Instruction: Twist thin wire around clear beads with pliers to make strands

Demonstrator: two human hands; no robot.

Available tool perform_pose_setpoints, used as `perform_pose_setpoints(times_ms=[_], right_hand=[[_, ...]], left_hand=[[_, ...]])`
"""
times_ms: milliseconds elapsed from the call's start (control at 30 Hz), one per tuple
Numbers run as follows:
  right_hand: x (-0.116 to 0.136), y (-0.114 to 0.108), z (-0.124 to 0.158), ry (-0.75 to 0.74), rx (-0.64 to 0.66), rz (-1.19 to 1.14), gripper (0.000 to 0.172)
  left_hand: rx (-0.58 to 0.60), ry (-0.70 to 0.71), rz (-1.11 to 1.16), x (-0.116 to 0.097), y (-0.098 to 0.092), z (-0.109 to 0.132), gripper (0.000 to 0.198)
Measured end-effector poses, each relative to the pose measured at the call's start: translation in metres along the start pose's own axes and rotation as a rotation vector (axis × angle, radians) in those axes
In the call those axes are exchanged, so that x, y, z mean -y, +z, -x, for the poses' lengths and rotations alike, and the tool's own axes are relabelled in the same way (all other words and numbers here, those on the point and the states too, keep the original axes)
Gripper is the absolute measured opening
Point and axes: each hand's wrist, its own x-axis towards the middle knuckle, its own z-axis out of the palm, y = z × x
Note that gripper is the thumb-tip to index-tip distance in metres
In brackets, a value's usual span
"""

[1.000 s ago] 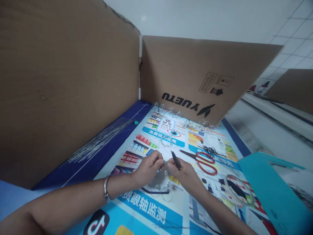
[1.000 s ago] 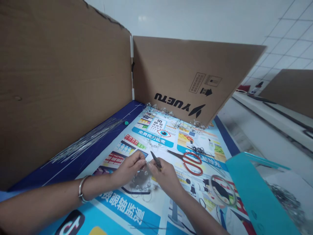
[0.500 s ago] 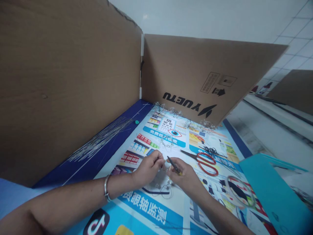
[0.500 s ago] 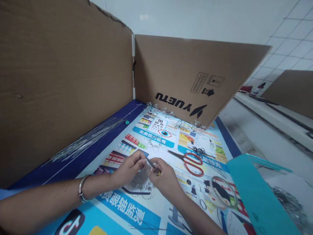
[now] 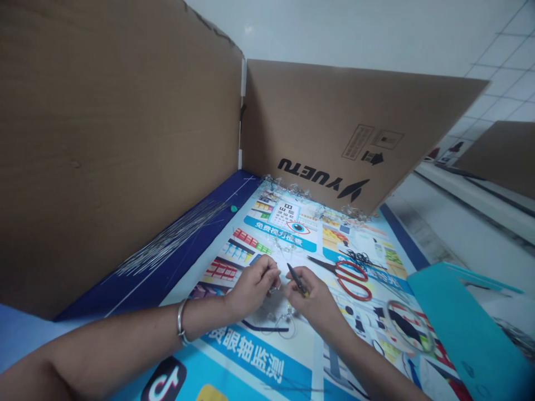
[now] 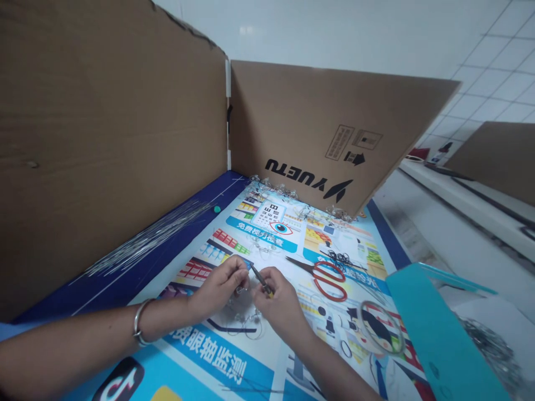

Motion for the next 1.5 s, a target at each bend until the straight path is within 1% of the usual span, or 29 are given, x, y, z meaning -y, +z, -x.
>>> perform_pose_setpoints(times_ms=[67,200,267,367,467,600,700,800,967,1167,1300,1400,1500], right_hand=[[0.0,0.0,0.0,-0.014,-0.006,0.02,0.015],[0.003,-0.002,0.001,-0.033,0.003,0.084,0.025],[0.004,-0.003,0.003,-0.042,-0.005,0.121,0.03],[0.003,-0.006,0.004,-0.046,-0.019,0.151,0.036],[0.0,-0.007,0.003,-0.037,-0.015,0.149,0.039],[-0.002,-0.008,0.003,-0.034,-0.014,0.158,0.04],[-0.003,-0.008,0.003,-0.038,-0.015,0.174,0.041],[-0.004,-0.01,0.003,-0.073,-0.022,0.195,0.041],[-0.005,-0.012,0.003,-0.105,-0.022,0.273,0.04],[-0.005,-0.011,0.004,-0.124,-0.025,0.287,0.044],[-0.006,-0.009,0.004,-0.144,-0.023,0.331,0.045],[-0.004,-0.01,0.005,-0.139,0.006,0.347,0.046],[0.001,-0.018,0.006,-0.146,0.065,0.396,0.042]], left_hand=[[0.002,0.002,0.015,-0.001,0.0,0.0,0.019],[0.039,-0.002,0.077,-0.003,-0.001,0.0,0.019],[0.067,-0.028,0.147,-0.005,-0.001,-0.001,0.02],[0.102,-0.103,0.232,-0.005,-0.002,-0.003,0.022],[0.13,-0.164,0.252,-0.003,-0.004,-0.005,0.025],[0.146,-0.186,0.242,0.0,-0.006,-0.006,0.027],[0.145,-0.187,0.255,0.001,-0.007,-0.006,0.027],[0.134,-0.175,0.296,0.001,-0.007,-0.007,0.027],[0.119,-0.141,0.319,0.0,-0.007,-0.007,0.028],[0.15,-0.144,0.292,0.006,-0.007,-0.008,0.027],[0.173,-0.133,0.283,0.005,-0.007,-0.008,0.028],[0.174,-0.118,0.267,0.001,-0.008,-0.008,0.028],[0.176,-0.108,0.248,-0.004,-0.009,-0.009,0.025]])
